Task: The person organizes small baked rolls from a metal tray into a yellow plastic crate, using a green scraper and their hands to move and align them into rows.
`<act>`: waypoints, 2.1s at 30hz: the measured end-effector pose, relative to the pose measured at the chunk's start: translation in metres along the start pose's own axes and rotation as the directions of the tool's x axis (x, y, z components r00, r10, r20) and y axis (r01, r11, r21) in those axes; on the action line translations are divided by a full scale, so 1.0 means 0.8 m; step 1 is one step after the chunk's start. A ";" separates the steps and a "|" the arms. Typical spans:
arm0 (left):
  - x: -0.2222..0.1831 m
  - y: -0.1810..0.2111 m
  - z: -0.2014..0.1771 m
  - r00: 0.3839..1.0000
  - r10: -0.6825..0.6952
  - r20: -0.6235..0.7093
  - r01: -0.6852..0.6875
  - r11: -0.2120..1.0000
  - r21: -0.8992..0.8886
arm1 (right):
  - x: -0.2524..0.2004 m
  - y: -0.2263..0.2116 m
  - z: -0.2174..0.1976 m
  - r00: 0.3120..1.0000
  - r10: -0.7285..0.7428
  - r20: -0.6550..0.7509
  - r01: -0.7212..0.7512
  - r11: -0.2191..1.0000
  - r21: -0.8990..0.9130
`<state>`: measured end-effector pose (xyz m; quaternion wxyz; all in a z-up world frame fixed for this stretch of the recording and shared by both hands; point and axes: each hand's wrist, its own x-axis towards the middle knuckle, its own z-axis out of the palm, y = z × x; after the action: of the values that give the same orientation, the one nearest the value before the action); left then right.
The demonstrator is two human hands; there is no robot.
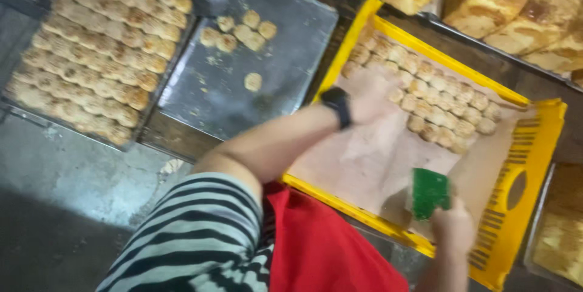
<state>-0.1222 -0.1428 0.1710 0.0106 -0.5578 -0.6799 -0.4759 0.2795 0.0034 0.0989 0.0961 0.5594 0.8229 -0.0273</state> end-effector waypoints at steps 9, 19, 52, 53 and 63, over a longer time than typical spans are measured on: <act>-0.180 -0.285 -0.245 0.846 -0.522 0.112 0.379 0.735 0.563 | -0.030 -0.336 -0.162 0.979 -0.204 -0.007 0.040 0.159 0.986; -0.127 -0.339 -0.217 0.750 -0.558 0.356 0.321 0.777 0.541 | 0.101 -0.676 0.023 0.994 -0.097 -0.049 0.108 0.856 0.505; -0.074 0.005 -0.007 0.788 0.049 0.614 -0.154 0.981 0.120 | -0.034 -0.254 -0.010 0.816 -0.386 0.429 -0.521 -0.171 0.837; -0.082 0.009 0.021 0.730 0.049 0.682 -0.183 0.975 0.126 | -0.029 -0.222 0.015 0.808 -0.391 0.440 -0.533 -0.168 0.829; -0.111 0.013 0.125 0.639 -0.320 0.700 -0.130 0.852 0.508 | 0.025 -0.073 0.054 0.994 -0.072 -0.080 0.104 0.826 0.554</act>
<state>-0.0288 -0.1444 0.0746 -0.1545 -0.6430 -0.7501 0.0041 0.2240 -0.0066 0.0492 -0.0951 0.5253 0.8064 -0.2546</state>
